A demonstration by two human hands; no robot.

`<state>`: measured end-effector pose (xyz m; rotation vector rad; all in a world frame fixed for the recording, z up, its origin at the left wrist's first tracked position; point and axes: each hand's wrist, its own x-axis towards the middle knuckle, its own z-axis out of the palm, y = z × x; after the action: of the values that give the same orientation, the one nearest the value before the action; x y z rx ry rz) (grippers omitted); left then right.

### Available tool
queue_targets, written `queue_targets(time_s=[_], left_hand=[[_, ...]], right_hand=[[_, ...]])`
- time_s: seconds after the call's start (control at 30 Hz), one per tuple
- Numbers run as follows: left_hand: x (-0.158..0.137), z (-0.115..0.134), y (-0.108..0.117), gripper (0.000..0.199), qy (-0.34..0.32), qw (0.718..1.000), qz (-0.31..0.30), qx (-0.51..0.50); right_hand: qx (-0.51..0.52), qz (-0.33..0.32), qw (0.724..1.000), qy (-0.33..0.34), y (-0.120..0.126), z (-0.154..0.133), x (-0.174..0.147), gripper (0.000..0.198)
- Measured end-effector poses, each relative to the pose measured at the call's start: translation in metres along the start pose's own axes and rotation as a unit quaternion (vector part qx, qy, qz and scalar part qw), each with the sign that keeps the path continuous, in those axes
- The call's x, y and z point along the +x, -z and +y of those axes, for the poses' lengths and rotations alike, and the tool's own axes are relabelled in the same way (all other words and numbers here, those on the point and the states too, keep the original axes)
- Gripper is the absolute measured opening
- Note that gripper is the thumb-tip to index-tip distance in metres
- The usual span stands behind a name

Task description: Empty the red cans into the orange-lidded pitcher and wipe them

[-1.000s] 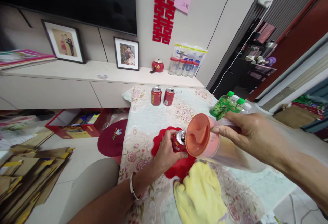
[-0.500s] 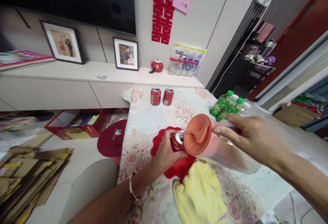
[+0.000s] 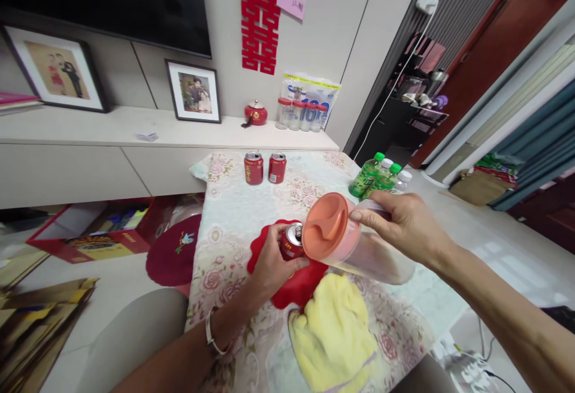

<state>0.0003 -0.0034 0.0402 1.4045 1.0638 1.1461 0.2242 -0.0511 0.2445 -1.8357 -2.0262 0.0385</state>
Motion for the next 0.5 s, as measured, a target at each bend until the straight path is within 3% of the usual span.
queue_targets(time_s=[0.13, 0.5], left_hand=[[0.0002, -0.0015, -0.0003, 0.075, 0.000, 1.000, 0.004, 0.002], [0.0010, -0.0035, 0.0000, 0.075, 0.001, 1.000, -0.012, 0.012]], right_hand=[[0.034, -0.020, 0.998, -0.056, 0.0008, -0.0029, 0.0004, 0.078], [0.164, 0.056, 0.978, -0.119, -0.0025, 0.0046, -0.0002, 0.076]])
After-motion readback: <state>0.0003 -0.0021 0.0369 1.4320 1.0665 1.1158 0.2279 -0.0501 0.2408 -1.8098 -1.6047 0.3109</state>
